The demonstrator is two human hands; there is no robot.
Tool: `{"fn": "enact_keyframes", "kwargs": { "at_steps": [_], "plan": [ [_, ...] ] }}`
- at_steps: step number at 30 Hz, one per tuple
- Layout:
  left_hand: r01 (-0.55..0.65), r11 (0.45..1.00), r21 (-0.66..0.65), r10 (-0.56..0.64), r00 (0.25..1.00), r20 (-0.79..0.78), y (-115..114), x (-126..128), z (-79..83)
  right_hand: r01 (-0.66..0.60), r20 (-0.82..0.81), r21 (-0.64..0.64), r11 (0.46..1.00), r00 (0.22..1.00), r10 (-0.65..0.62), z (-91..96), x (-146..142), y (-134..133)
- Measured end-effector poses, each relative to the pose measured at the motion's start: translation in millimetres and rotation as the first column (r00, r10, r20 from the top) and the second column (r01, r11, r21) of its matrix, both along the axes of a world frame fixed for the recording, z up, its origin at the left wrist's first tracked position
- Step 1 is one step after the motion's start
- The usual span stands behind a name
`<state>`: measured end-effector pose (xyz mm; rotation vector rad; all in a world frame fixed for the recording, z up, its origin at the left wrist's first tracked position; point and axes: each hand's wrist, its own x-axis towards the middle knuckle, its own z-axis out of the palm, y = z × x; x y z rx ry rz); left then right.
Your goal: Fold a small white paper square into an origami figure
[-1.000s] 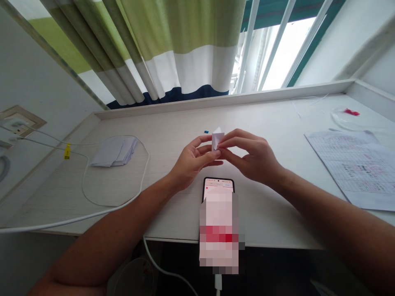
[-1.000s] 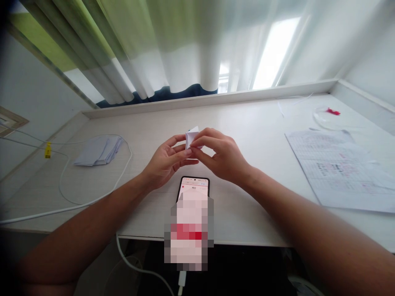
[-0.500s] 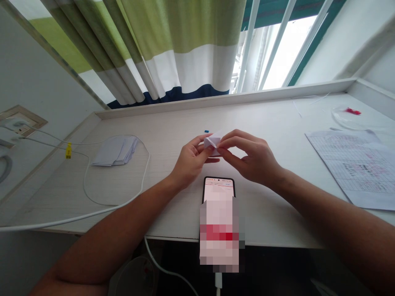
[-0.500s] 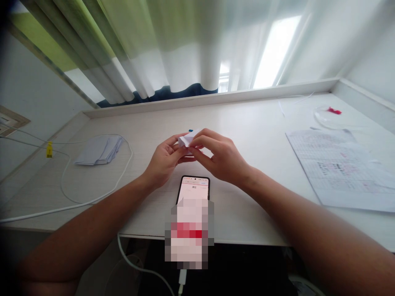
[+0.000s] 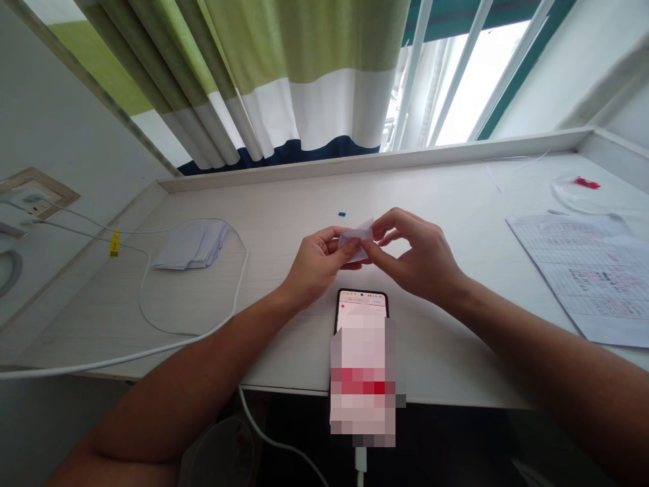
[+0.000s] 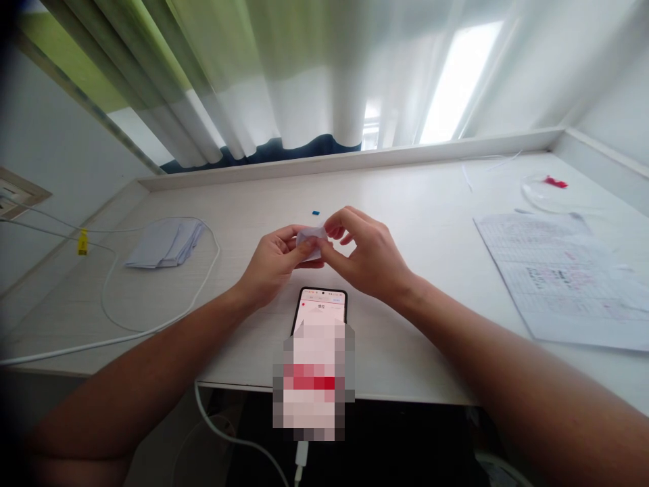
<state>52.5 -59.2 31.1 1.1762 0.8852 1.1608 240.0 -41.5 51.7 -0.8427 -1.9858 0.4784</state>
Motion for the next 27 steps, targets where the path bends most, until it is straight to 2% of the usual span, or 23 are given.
{"fn": "enact_keyframes", "kwargs": {
  "at_steps": [5,13,19,23,27],
  "plan": [
    [-0.005,0.999,0.048,0.009,0.996,-0.085,-2.1,1.5,-1.4,0.039,0.042,-0.053,0.998,0.998,-0.037,-3.6,-0.4,1.2],
    [-0.004,0.999,0.047,0.009,0.994,-0.105,-4.3,5.6,-0.4,0.092,0.042,0.018,0.996,0.995,-0.093,-2.6,-1.8,0.5],
    [-0.03,0.99,0.136,0.048,0.99,-0.133,-6.8,7.1,-1.7,0.093,0.11,0.029,0.995,0.989,-0.096,-2.4,-3.1,1.4],
    [-0.064,0.99,0.125,0.081,0.986,-0.143,-7.6,6.7,1.2,0.098,0.073,0.015,0.995,0.992,-0.099,-1.8,-3.3,-0.1],
    [-0.056,0.983,0.177,0.093,0.974,-0.208,-7.8,4.4,3.6,0.111,0.032,-0.038,0.993,0.993,-0.11,-0.3,-3.3,-2.3]
  ]
}}
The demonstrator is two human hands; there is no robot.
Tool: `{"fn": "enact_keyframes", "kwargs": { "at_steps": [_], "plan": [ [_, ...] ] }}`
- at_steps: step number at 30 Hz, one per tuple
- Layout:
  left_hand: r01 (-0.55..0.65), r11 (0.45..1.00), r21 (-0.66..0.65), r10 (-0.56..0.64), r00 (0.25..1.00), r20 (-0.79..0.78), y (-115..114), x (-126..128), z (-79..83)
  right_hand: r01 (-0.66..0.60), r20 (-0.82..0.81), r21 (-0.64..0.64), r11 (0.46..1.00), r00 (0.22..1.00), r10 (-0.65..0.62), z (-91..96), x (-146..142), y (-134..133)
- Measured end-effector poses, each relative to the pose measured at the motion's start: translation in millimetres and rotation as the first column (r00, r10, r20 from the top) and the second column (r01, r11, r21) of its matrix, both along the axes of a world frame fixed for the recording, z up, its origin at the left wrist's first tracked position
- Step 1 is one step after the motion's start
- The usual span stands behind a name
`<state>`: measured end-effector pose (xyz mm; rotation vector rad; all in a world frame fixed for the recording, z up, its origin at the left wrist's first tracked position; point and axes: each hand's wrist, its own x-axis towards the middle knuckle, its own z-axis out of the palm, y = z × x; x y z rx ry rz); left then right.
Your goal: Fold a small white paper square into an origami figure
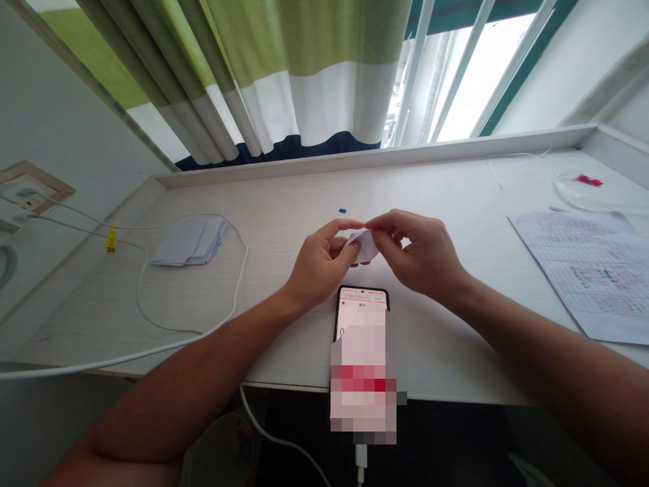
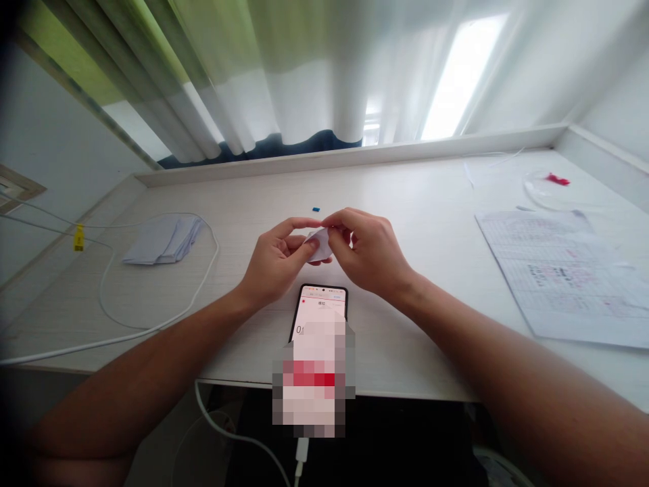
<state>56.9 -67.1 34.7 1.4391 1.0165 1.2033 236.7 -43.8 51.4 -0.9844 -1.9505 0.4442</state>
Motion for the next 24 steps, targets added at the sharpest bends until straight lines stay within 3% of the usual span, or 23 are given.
{"fn": "enact_keyframes", "kwargs": {
  "at_steps": [4,8,11,15,21,24],
  "plan": [
    [-0.004,1.0,0.012,0.004,1.0,0.02,0.1,-1.1,-0.9,0.027,-0.02,-0.025,0.999,0.999,-0.027,2.5,0.7,-0.4],
    [-0.024,0.999,-0.035,0.026,0.999,0.039,1.6,-2.5,-0.6,-0.016,-0.017,0.05,0.999,1.0,0.017,5.9,6.1,2.4],
    [-0.022,0.999,-0.04,0.024,0.999,0.042,3.2,-5.2,2.1,-0.153,0.141,0.15,0.977,0.981,0.132,6.5,13.5,5.8],
    [0.007,0.999,-0.046,-0.004,0.999,0.047,6.1,-11.1,6.9,-0.272,0.329,0.149,0.951,0.92,0.212,4.1,22.3,10.2],
    [0.206,0.955,-0.213,-0.206,0.978,0.022,11.2,-21.2,11.5,-0.308,0.42,0.052,0.95,0.87,0.259,3.3,30.2,16.2],
    [0.247,0.93,-0.273,-0.243,0.969,0.051,12.2,-23.2,10.6,-0.322,0.418,0.022,0.946,0.863,0.284,2.8,32.9,19.7]
  ]
}}
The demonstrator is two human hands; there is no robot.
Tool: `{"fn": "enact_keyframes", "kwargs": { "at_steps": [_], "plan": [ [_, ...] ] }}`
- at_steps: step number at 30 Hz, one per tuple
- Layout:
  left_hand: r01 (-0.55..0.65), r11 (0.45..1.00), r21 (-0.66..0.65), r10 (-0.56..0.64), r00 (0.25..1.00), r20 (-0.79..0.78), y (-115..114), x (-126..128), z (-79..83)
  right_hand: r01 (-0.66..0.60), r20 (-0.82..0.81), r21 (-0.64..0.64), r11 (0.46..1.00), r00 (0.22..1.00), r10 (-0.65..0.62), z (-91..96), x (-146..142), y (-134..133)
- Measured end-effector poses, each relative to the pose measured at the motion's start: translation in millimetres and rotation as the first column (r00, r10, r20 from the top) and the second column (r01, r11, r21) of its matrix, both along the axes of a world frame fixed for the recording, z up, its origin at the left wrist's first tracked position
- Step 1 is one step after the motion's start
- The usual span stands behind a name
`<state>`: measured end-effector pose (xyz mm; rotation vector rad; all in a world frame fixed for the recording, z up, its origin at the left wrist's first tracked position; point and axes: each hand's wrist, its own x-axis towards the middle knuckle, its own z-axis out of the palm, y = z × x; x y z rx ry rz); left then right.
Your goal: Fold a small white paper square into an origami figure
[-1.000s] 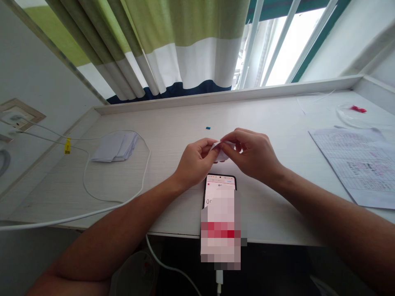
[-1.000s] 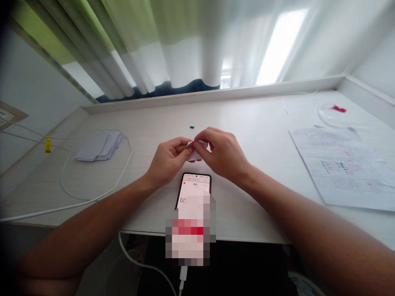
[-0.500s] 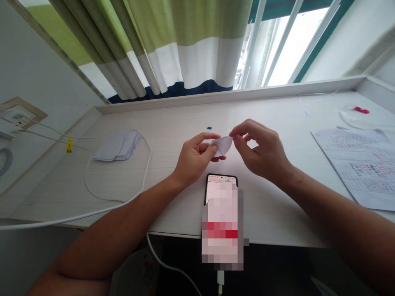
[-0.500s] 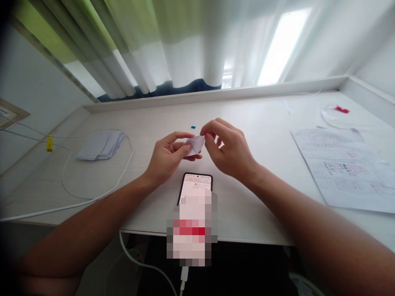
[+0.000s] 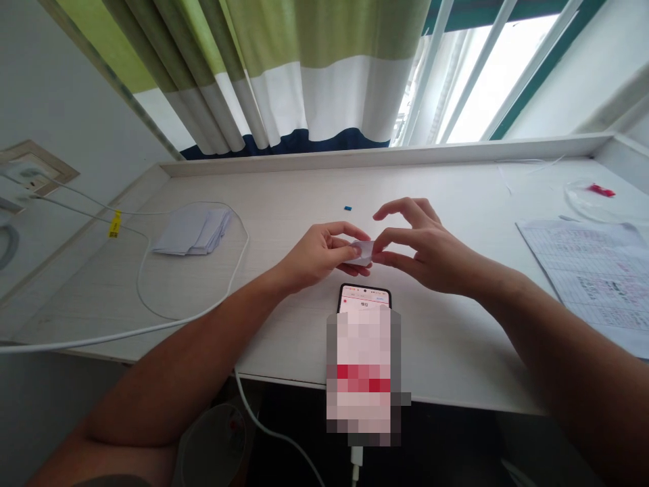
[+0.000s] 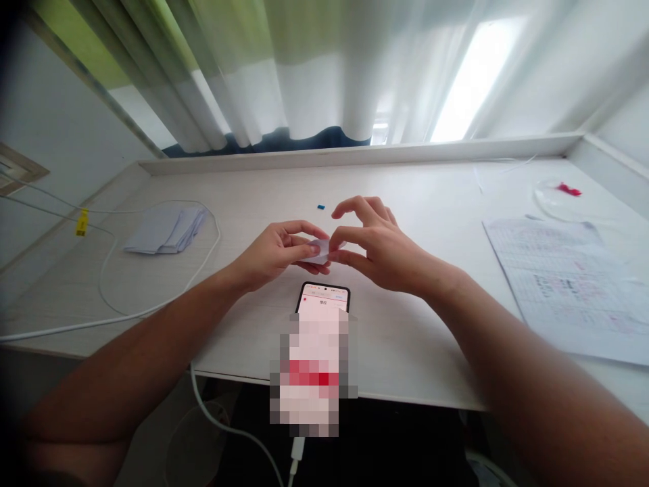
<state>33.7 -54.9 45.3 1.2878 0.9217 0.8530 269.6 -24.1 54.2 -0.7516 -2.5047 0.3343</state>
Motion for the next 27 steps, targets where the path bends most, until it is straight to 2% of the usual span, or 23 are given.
{"fn": "enact_keyframes", "kwargs": {
  "at_steps": [3,5,10,15,22,27],
  "plan": [
    [0.013,0.999,-0.052,-0.012,1.0,0.027,0.0,-1.0,-0.9,-0.017,-0.033,-0.067,0.998,0.999,0.015,0.7,1.4,3.6],
    [0.029,0.995,-0.092,-0.026,0.999,0.038,-0.3,-1.7,0.1,-0.038,-0.054,-0.158,0.987,0.998,0.03,2.7,2.1,5.7],
    [-0.01,0.993,-0.114,0.019,0.997,0.078,-0.8,-1.9,4.9,-0.034,-0.118,-0.438,0.898,0.993,-0.021,6.9,3.9,9.5],
    [-0.061,0.994,-0.088,0.068,0.995,0.077,-1.3,1.7,1.9,-0.029,-0.225,-0.541,0.84,0.968,-0.112,3.9,2.8,11.2],
    [-0.066,0.998,0.021,0.065,0.997,0.043,-2.4,8.6,-1.1,-0.053,-0.353,-0.684,0.727,0.897,-0.267,-3.0,-1.8,10.8],
    [-0.079,0.97,0.228,0.102,0.991,-0.089,-4.9,9.0,-6.6,-0.103,-0.42,-0.743,0.661,0.842,-0.34,-4.0,-4.4,10.9]
  ]
}}
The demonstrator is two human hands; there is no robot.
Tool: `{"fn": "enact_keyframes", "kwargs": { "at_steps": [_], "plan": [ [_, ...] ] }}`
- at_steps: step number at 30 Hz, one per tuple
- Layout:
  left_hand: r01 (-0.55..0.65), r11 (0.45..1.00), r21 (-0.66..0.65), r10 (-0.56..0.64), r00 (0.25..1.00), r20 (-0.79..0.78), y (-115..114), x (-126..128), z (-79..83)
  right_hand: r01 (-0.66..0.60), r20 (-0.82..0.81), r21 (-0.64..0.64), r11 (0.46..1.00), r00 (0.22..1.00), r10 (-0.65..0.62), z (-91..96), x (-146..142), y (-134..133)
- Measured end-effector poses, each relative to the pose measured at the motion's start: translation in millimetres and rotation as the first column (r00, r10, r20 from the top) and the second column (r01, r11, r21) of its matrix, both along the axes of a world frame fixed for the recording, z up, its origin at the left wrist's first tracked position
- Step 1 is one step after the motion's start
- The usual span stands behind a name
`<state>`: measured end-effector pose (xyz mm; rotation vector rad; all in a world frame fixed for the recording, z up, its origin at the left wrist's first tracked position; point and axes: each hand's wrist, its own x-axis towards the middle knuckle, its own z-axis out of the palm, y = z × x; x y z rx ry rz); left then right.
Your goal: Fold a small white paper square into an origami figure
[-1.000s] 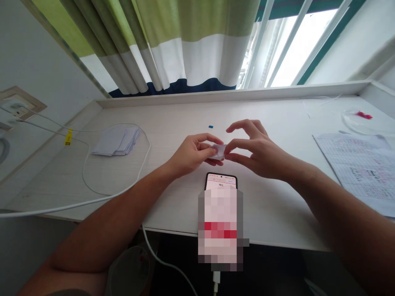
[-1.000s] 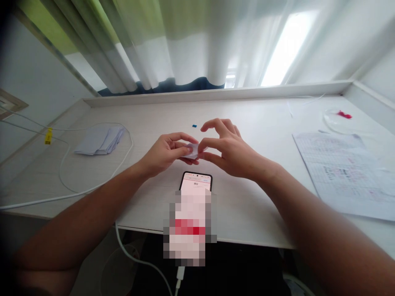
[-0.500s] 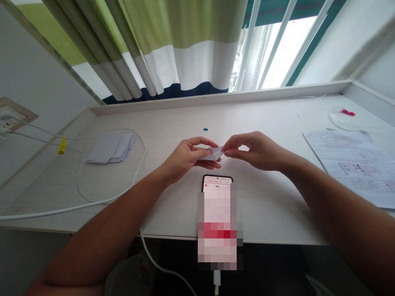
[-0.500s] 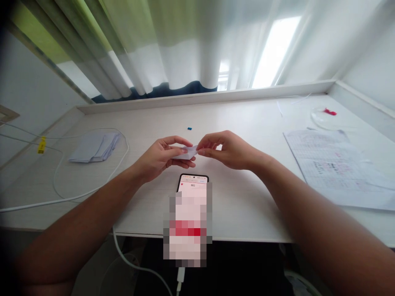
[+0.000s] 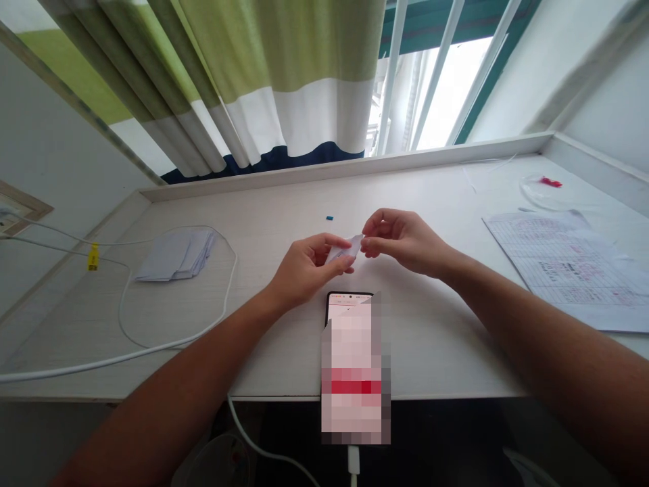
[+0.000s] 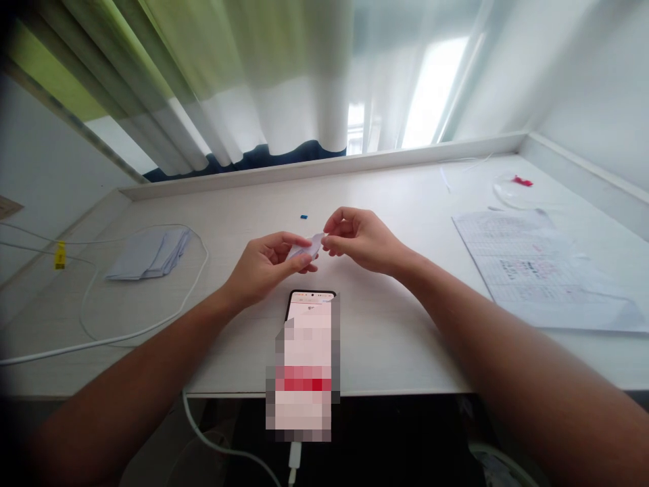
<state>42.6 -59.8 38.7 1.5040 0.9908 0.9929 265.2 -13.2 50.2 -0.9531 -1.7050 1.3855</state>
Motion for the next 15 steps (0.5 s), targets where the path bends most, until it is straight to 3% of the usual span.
{"fn": "enact_keyframes", "kwargs": {
  "at_steps": [6,11,15],
  "plan": [
    [0.013,0.989,0.146,0.002,0.995,-0.104,-4.8,1.0,-1.9,-0.018,0.048,0.014,1.0,0.999,0.018,5.5,-4.4,-3.8],
    [-0.004,0.997,0.081,0.009,0.998,-0.064,-4.3,4.2,-5.8,0.004,0.081,0.057,0.998,0.997,-0.008,4.0,-7.4,-5.8],
    [-0.03,0.999,0.029,0.03,0.999,-0.028,-4.9,7.3,-6.5,0.05,0.077,-0.002,0.999,0.996,-0.049,1.4,-10.2,-7.2]
  ]
}}
